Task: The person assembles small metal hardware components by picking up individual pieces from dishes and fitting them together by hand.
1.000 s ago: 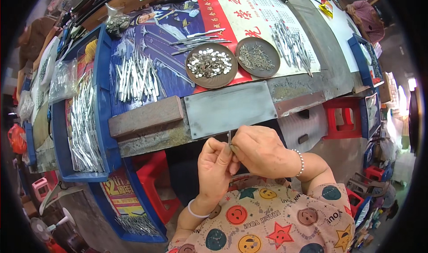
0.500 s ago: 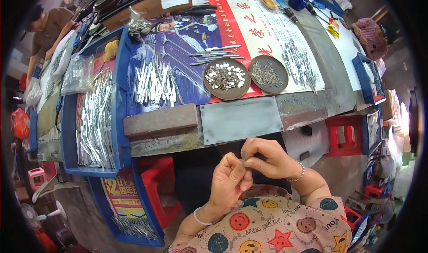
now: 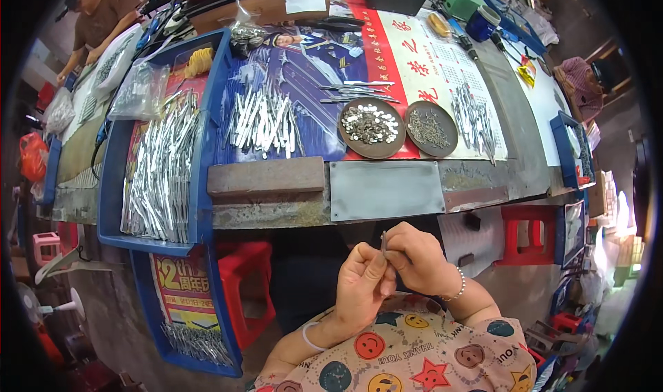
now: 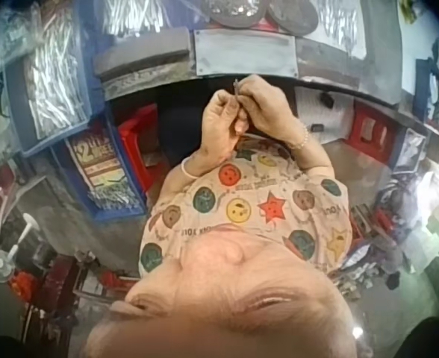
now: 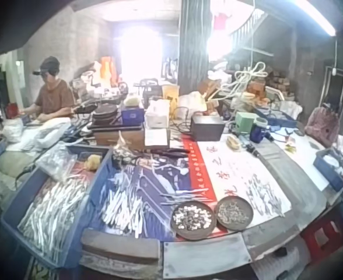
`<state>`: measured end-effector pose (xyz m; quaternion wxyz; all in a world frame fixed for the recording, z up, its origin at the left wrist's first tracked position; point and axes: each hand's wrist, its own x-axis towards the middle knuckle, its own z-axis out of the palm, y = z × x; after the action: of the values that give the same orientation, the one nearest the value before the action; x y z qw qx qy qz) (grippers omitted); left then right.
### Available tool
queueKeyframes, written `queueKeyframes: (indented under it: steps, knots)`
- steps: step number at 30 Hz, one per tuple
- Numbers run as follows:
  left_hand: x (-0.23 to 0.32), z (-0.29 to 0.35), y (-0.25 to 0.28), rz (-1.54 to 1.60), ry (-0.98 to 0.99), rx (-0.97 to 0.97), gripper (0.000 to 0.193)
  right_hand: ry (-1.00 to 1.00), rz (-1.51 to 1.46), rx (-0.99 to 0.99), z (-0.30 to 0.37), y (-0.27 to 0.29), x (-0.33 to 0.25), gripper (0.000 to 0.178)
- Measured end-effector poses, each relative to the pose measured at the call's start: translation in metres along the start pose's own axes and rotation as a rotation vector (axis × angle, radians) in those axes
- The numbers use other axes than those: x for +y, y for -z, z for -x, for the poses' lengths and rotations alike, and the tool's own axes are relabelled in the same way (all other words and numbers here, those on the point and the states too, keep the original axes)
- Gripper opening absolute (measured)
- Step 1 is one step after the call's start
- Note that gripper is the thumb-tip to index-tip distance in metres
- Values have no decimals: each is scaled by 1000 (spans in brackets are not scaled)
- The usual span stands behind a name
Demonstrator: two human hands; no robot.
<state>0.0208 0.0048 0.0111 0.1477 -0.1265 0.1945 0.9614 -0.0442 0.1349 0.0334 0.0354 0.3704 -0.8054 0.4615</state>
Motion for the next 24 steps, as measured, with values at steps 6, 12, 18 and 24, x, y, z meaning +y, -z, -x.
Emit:
queueKeyframes:
  steps: [6, 12, 18, 24]
  knots:
    - [1, -2, 3, 70, 9, 18, 15, 120, 95, 44, -5, -3, 2, 16]
    - [-3, -2, 6, 45, 14, 63, 14, 149, 183, 36, 3, -5, 1, 15]
    - [-4, -4, 3, 25, 50, 38, 15, -82, -122, -13, 10, 1, 3, 12]
    - [-4, -4, 0, -6, 65, 5, 16, -269, -512, -190, 7, 17, 20, 12]
